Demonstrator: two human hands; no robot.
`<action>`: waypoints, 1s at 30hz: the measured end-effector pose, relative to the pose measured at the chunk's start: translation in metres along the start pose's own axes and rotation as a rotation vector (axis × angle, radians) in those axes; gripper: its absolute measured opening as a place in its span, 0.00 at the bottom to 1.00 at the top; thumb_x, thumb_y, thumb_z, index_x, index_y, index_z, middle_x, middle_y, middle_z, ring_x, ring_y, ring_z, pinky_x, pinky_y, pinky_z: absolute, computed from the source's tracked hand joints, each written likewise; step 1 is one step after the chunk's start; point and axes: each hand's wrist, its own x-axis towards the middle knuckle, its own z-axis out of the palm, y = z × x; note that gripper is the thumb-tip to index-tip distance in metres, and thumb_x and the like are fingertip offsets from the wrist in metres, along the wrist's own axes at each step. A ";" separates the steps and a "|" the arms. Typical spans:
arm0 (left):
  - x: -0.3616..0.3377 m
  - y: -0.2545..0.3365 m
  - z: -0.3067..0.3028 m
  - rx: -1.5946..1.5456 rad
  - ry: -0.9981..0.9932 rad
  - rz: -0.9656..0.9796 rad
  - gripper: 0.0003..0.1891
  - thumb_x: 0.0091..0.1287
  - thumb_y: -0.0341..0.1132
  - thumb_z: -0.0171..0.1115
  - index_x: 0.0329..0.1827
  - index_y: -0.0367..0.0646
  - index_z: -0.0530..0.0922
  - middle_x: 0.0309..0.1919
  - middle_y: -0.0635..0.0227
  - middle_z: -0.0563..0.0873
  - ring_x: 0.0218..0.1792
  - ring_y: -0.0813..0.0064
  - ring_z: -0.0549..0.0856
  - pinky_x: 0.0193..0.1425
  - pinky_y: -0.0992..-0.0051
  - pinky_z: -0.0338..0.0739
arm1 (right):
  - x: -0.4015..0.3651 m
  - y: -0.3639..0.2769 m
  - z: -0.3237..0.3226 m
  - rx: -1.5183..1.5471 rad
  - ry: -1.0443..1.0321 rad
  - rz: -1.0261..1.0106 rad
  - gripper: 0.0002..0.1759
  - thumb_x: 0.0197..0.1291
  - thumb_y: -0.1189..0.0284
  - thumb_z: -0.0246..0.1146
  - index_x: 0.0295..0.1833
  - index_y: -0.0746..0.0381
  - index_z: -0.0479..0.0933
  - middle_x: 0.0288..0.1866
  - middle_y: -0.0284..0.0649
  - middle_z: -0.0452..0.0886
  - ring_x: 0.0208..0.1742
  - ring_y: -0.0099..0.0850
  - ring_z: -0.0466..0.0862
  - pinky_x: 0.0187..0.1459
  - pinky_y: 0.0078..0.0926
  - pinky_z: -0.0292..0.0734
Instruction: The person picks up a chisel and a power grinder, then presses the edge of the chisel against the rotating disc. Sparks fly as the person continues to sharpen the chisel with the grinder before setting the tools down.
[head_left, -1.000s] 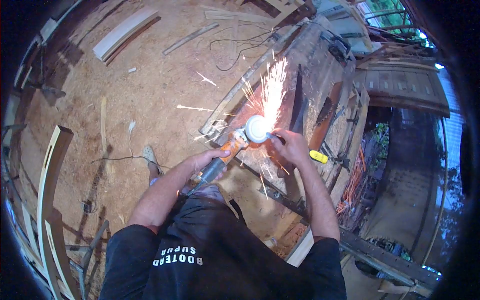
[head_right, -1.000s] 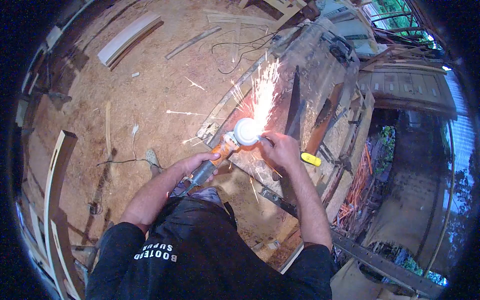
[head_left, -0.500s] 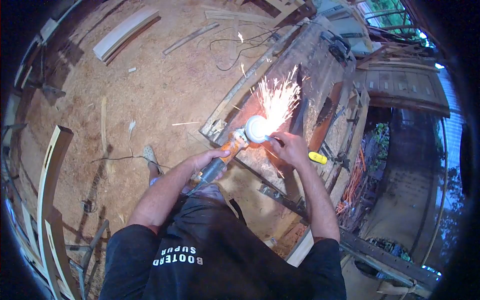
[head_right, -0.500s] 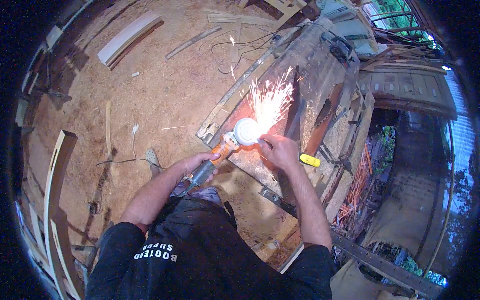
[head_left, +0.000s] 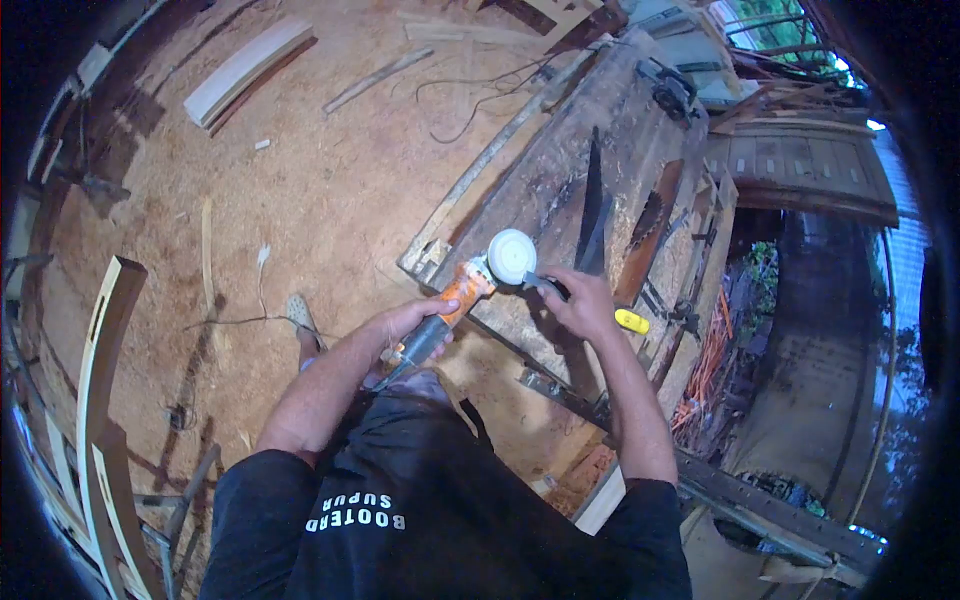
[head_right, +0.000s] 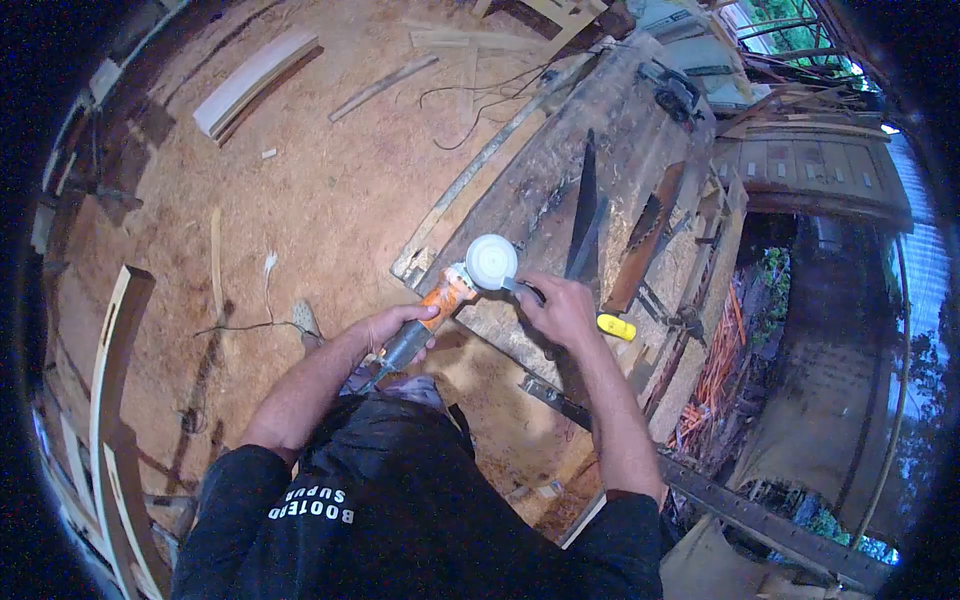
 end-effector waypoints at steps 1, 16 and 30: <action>0.000 0.000 0.000 0.005 0.015 -0.005 0.34 0.66 0.64 0.69 0.55 0.39 0.77 0.37 0.59 0.89 0.31 0.65 0.90 0.35 0.65 0.89 | -0.002 -0.006 -0.005 0.051 0.019 0.014 0.16 0.63 0.61 0.70 0.55 0.50 0.87 0.48 0.43 0.91 0.43 0.44 0.91 0.47 0.40 0.86; 0.004 -0.002 -0.002 0.006 -0.024 0.016 0.33 0.66 0.65 0.69 0.51 0.38 0.79 0.35 0.59 0.87 0.30 0.64 0.89 0.35 0.64 0.88 | -0.043 -0.059 -0.015 1.829 -0.265 0.165 0.21 0.75 0.59 0.58 0.66 0.55 0.68 0.35 0.57 0.84 0.16 0.32 0.72 0.19 0.29 0.67; -0.005 0.000 0.007 0.042 0.021 0.045 0.34 0.68 0.64 0.68 0.58 0.41 0.76 0.38 0.60 0.88 0.31 0.65 0.89 0.34 0.65 0.88 | -0.048 -0.053 -0.007 1.825 -0.198 0.223 0.18 0.77 0.64 0.56 0.67 0.56 0.68 0.38 0.54 0.85 0.20 0.35 0.78 0.22 0.31 0.73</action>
